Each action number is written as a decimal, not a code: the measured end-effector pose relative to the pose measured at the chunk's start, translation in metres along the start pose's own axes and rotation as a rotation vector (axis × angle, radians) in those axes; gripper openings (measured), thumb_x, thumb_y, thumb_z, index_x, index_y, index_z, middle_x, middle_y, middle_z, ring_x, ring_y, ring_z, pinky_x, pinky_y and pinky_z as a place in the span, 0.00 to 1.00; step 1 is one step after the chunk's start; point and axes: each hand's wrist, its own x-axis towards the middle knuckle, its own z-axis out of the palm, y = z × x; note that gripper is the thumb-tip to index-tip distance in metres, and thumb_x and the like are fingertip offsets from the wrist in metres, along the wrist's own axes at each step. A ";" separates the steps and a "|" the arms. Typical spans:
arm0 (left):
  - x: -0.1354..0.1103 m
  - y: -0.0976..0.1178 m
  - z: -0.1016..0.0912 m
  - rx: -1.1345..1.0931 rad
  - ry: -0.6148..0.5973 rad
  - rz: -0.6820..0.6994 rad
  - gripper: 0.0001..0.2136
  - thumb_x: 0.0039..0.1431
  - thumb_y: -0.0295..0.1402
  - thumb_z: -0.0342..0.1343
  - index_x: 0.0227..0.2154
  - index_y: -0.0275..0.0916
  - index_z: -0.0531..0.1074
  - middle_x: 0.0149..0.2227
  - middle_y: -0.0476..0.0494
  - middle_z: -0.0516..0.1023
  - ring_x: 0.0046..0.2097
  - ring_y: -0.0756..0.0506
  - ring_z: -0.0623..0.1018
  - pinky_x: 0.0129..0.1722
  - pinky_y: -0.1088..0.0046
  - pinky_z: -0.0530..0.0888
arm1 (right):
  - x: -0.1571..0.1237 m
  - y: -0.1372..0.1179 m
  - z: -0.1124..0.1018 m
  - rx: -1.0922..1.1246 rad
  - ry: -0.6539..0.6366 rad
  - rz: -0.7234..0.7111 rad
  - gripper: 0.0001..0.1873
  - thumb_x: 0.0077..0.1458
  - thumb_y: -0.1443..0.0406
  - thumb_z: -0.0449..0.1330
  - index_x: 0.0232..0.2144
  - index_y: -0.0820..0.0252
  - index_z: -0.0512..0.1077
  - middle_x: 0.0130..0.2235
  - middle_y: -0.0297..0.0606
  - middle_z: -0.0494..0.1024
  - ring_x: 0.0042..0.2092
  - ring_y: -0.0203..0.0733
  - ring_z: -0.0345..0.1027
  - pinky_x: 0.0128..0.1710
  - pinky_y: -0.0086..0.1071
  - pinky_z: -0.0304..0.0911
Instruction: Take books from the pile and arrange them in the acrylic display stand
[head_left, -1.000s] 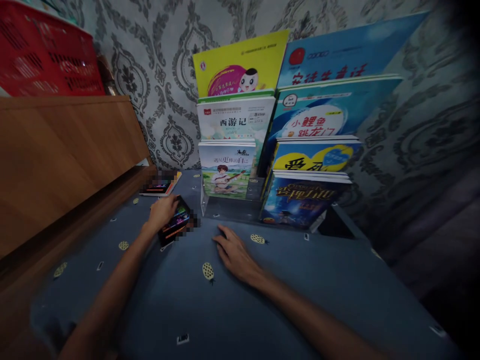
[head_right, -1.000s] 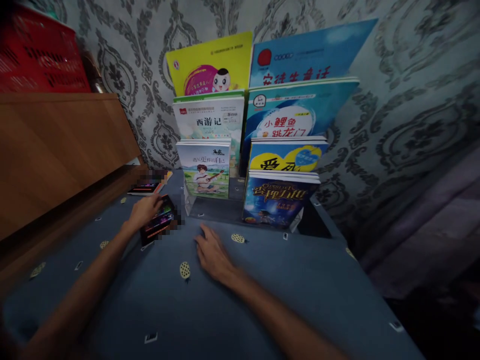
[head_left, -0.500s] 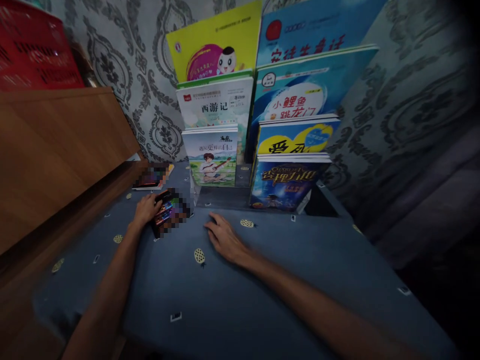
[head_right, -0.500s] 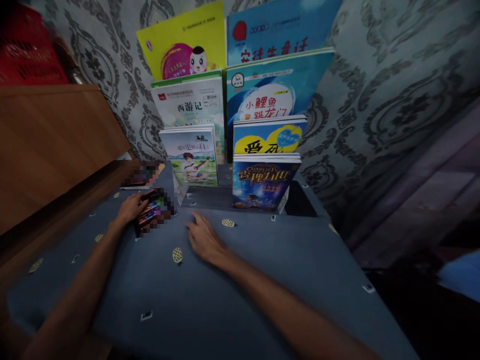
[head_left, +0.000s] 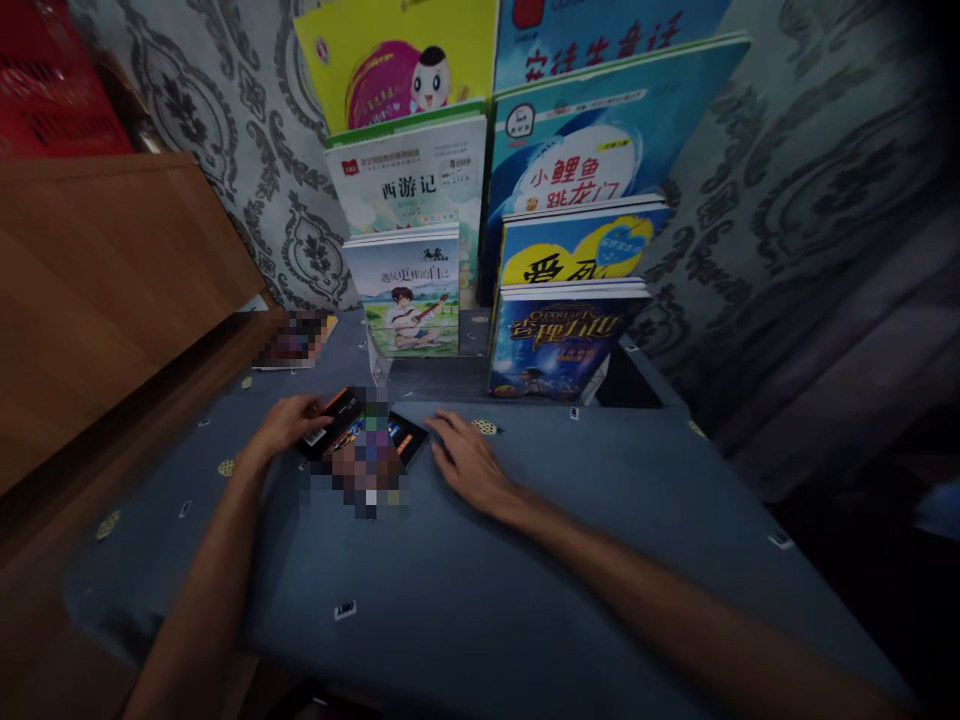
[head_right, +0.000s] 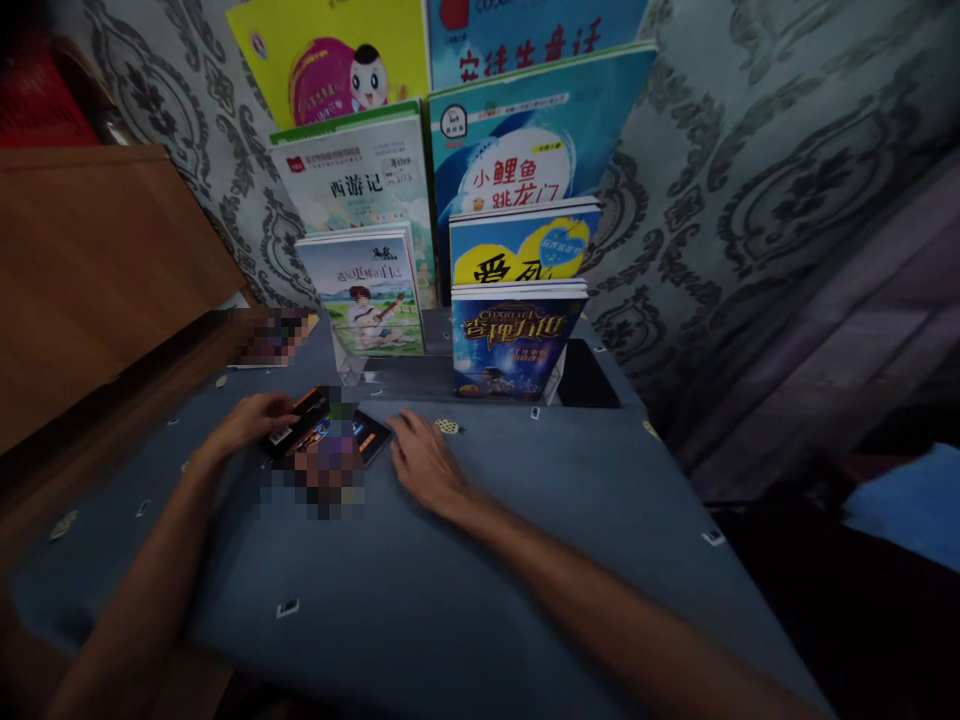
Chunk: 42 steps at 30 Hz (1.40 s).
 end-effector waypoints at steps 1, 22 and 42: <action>-0.003 0.008 -0.001 -0.024 -0.031 0.020 0.19 0.54 0.52 0.54 0.32 0.39 0.74 0.30 0.48 0.77 0.33 0.45 0.74 0.32 0.71 0.65 | -0.002 0.002 -0.003 -0.002 0.003 0.008 0.22 0.65 0.68 0.50 0.59 0.61 0.69 0.61 0.52 0.70 0.62 0.52 0.65 0.62 0.50 0.63; -0.041 0.145 0.038 -0.451 -0.342 0.189 0.11 0.58 0.42 0.57 0.31 0.39 0.68 0.20 0.54 0.71 0.21 0.50 0.72 0.22 0.76 0.69 | -0.059 0.056 -0.077 -0.149 0.130 0.117 0.19 0.66 0.66 0.50 0.52 0.57 0.76 0.57 0.46 0.76 0.58 0.54 0.70 0.56 0.52 0.66; -0.061 0.189 0.111 0.022 0.241 0.685 0.11 0.70 0.32 0.44 0.49 0.43 0.69 0.52 0.39 0.76 0.51 0.40 0.77 0.52 0.56 0.76 | -0.086 -0.010 -0.073 -0.135 -0.145 -0.058 0.28 0.67 0.62 0.56 0.65 0.71 0.63 0.67 0.56 0.64 0.71 0.51 0.53 0.71 0.47 0.51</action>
